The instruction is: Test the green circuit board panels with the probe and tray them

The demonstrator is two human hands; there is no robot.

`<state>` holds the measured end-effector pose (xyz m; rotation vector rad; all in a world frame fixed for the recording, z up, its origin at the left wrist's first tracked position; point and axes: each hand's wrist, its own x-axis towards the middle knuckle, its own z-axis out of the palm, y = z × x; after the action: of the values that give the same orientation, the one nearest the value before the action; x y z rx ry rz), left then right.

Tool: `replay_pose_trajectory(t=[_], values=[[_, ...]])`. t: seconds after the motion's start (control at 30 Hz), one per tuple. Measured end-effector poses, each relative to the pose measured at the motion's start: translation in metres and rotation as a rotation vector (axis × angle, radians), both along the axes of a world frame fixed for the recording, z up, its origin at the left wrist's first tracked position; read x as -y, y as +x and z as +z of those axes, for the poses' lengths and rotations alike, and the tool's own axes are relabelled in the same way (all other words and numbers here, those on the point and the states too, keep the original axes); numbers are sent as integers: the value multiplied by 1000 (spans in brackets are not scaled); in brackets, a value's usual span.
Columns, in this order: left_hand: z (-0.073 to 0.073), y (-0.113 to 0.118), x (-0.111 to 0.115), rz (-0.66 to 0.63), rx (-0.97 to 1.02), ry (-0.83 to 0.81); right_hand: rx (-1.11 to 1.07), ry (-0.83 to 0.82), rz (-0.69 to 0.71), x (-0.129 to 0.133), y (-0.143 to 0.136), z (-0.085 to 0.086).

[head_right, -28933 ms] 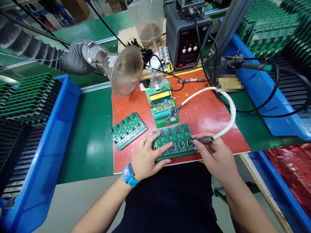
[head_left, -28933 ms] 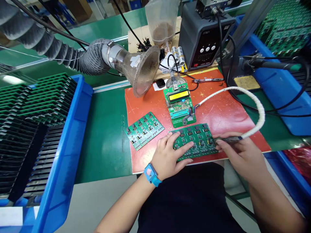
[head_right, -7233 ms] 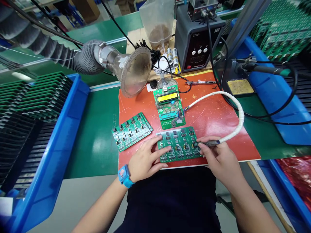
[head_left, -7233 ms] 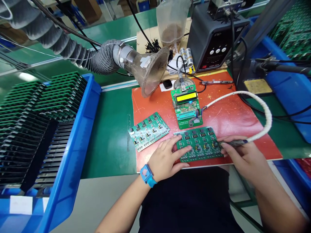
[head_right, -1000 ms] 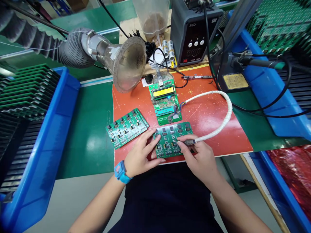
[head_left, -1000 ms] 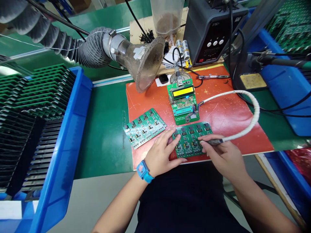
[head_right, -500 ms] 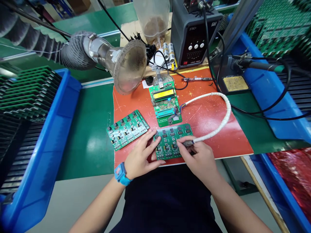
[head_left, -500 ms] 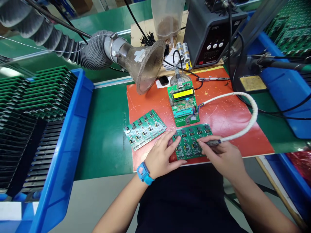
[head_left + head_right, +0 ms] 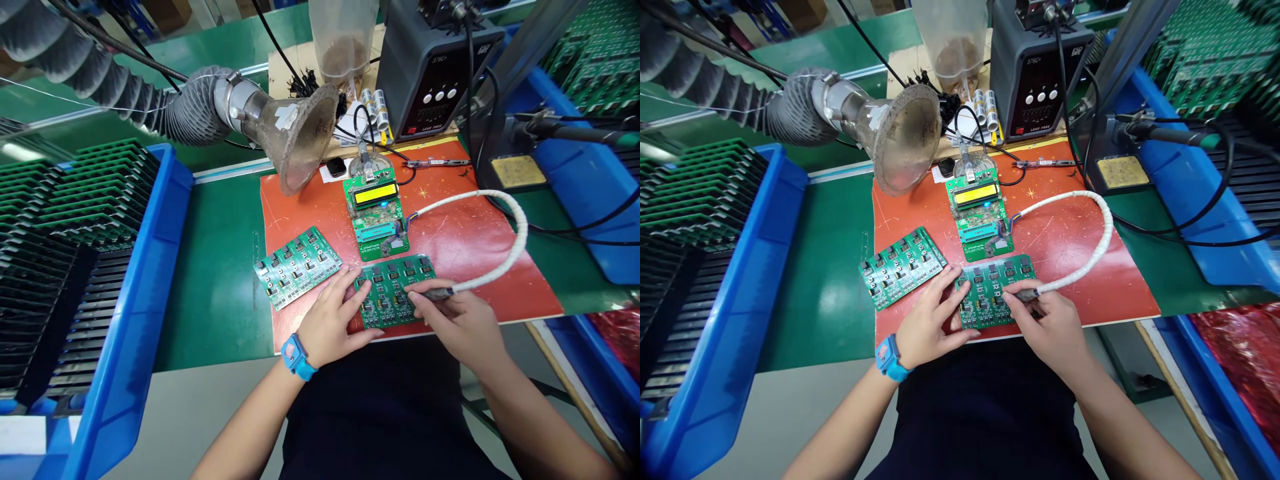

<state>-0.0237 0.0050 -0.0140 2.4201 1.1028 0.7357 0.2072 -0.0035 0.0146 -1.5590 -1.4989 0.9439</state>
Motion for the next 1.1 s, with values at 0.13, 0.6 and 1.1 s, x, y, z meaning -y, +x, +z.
replay_pose_trajectory(t=[0.13,0.6,1.1], values=[[-1,0,0,-1,-4,2,-4,4,2,0,0,1],[-1,-1,0,0,-11,7,2,-17,-6,1,1,-1],[-1,-1,0,3,-13,-5,-13,-47,-10,0,-1,2]])
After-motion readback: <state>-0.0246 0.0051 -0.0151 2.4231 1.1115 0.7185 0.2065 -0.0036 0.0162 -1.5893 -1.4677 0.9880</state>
